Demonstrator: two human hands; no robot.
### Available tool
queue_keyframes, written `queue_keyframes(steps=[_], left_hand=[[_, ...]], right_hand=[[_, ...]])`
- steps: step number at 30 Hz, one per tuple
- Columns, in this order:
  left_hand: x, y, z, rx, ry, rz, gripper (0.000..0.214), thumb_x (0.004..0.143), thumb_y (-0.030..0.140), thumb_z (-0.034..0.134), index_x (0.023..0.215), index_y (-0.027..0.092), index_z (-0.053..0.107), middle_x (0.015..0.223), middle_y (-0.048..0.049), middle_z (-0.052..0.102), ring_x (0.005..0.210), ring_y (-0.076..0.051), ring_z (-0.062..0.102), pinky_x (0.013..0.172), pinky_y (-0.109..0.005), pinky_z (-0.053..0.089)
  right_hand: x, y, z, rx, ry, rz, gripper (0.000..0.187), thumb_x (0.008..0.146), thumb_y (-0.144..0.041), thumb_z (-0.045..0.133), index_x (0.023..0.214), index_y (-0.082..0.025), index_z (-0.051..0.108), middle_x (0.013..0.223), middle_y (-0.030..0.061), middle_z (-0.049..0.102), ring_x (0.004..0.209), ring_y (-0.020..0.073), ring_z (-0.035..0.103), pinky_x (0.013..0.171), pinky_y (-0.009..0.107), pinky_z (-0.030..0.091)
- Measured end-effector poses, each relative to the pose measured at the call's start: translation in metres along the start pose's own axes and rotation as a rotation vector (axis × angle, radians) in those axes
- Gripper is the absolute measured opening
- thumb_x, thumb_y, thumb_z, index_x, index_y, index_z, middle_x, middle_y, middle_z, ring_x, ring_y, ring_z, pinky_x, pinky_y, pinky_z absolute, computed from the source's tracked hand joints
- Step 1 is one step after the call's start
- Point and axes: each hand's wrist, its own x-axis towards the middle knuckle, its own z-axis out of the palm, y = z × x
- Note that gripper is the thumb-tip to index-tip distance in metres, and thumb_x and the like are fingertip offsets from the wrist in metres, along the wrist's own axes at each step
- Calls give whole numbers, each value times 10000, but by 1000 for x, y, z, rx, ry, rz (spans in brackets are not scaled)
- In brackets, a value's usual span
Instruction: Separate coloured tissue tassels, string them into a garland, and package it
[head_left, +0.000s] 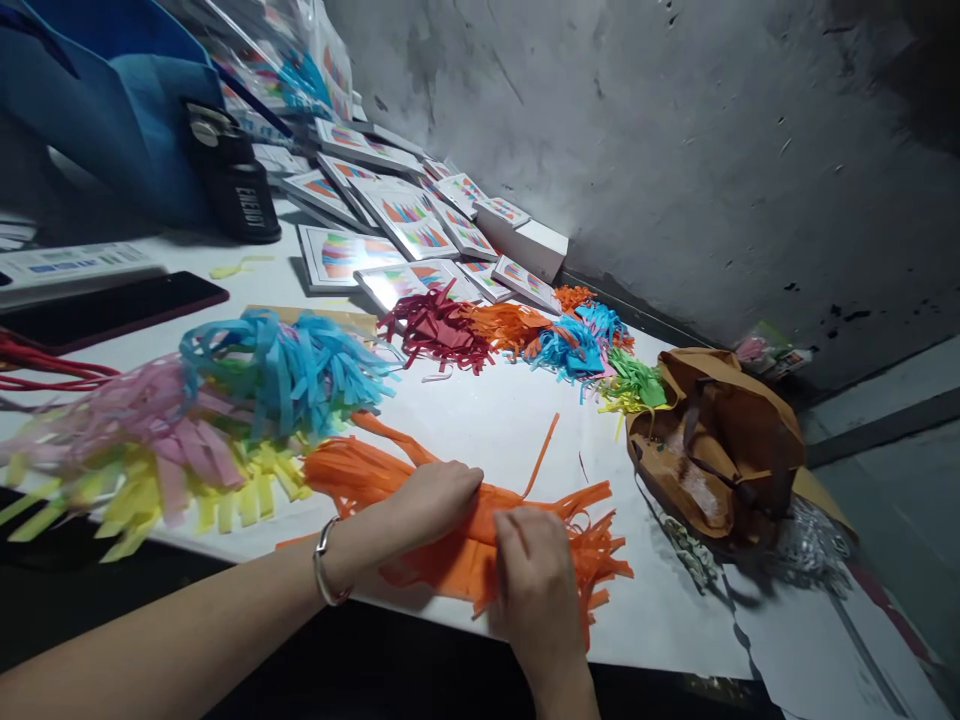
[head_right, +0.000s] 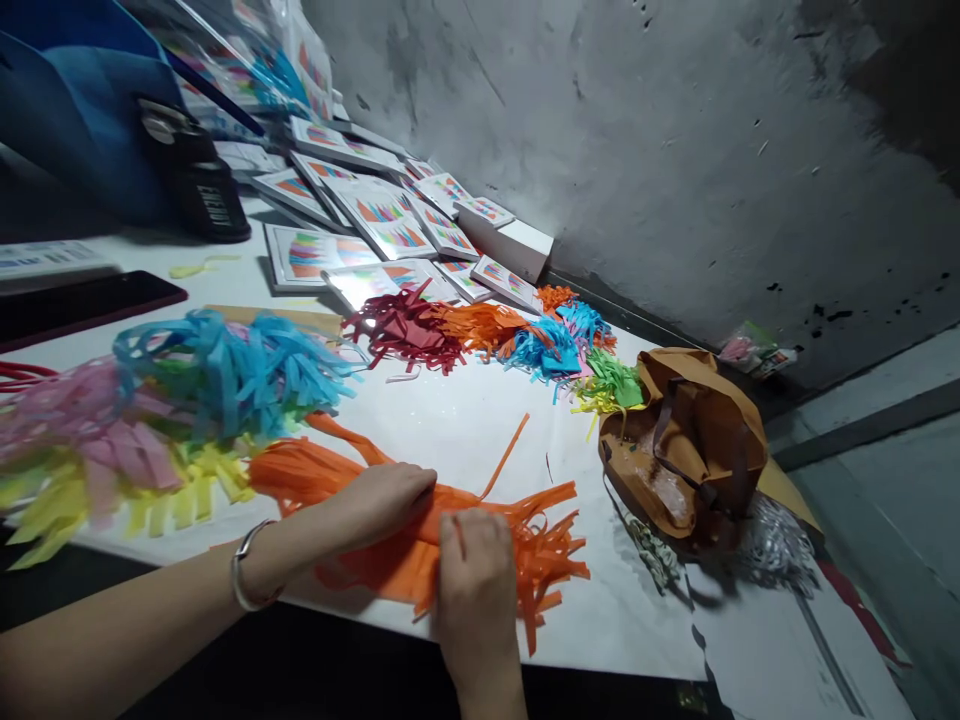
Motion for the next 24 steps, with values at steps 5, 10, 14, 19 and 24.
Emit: queue_keyframes(steps=[5, 10, 14, 19, 24], left_hand=[[-6, 1, -9, 24, 59, -2, 213, 901, 31, 487, 929, 134, 671, 840, -91, 717, 745, -250, 669, 629, -325, 435], [-26, -1, -7, -13, 206, 233, 248, 855, 104, 631, 1081, 205, 639, 1201, -104, 655, 1112, -317, 569, 952, -489, 382], [-38, -7, 11, -30, 284, 362, 127, 853, 76, 644, 875, 201, 635, 1001, -47, 688, 993, -257, 582, 963, -455, 341], [-46, -22, 28, -87, 308, 416, 167, 859, 54, 635, 864, 221, 629, 852, -2, 678, 889, -218, 574, 942, -427, 313], [-49, -26, 25, -65, 244, 303, 150, 793, 82, 713, 823, 203, 630, 884, -22, 669, 896, -245, 570, 858, -417, 318]], right_hand=[[-7, -4, 18, 6, -58, -55, 373, 763, 15, 525, 1077, -124, 671, 1029, 119, 721, 980, 264, 633, 1034, 459, 401], [-4, -5, 15, 54, 6, 25, 266, 865, -10, 443, 958, -163, 640, 902, 68, 700, 847, 208, 630, 944, 416, 453], [-3, -10, 7, 98, -23, 37, 245, 904, -82, 490, 1116, -154, 592, 986, 68, 691, 903, 211, 621, 927, 400, 454], [-12, -6, 10, 42, -90, -56, 252, 898, -7, 458, 976, -192, 611, 882, 37, 666, 857, 215, 594, 949, 424, 405], [-16, 1, 9, 84, -83, 38, 168, 944, -89, 491, 920, -212, 603, 924, 37, 633, 874, 215, 563, 878, 403, 400]])
